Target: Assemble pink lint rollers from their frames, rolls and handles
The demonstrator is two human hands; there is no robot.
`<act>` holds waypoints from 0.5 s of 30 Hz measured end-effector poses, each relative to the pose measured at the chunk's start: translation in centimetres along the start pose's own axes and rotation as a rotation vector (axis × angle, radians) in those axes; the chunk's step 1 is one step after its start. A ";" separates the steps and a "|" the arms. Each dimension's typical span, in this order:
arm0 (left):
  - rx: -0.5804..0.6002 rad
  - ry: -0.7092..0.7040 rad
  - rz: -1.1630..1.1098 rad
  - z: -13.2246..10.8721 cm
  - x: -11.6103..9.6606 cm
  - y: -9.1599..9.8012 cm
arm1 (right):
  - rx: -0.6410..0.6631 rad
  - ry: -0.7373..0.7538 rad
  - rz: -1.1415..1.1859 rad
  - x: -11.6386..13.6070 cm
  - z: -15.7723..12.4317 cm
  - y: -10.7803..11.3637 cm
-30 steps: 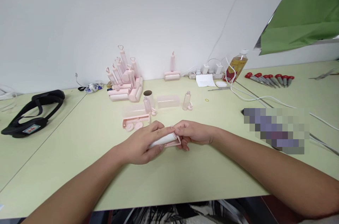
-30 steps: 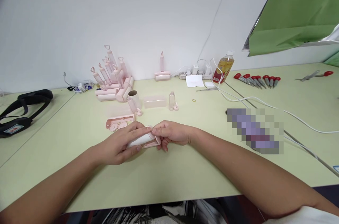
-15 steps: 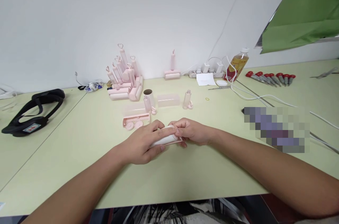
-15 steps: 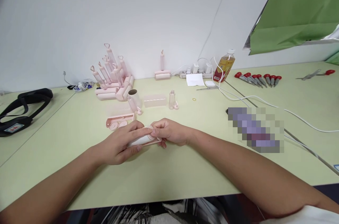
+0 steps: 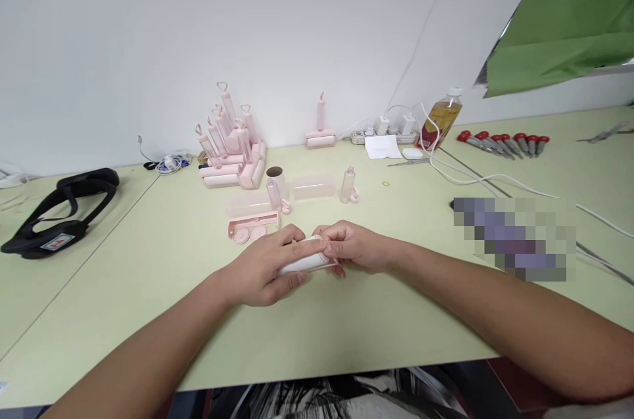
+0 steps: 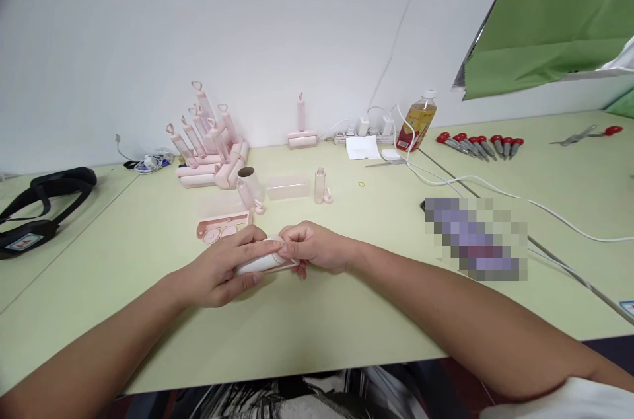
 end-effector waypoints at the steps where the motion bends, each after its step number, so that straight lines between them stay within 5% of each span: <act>1: -0.001 -0.001 0.004 0.0 0.0 0.0 | -0.011 -0.001 0.002 0.0 0.0 0.0; 15: -0.051 0.014 0.175 -0.1 1.7 0.0 | -0.148 -0.080 0.001 -1.6 0.3 0.9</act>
Point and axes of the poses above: each hand's wrist, its own z-axis towards the middle knuckle, its own y-axis out of the back of the hand, x = y × z, the point moved 10 cm from there along z, towards the middle knuckle, and after that the axes turned 4 degrees about -x, right-handed, at the moved point
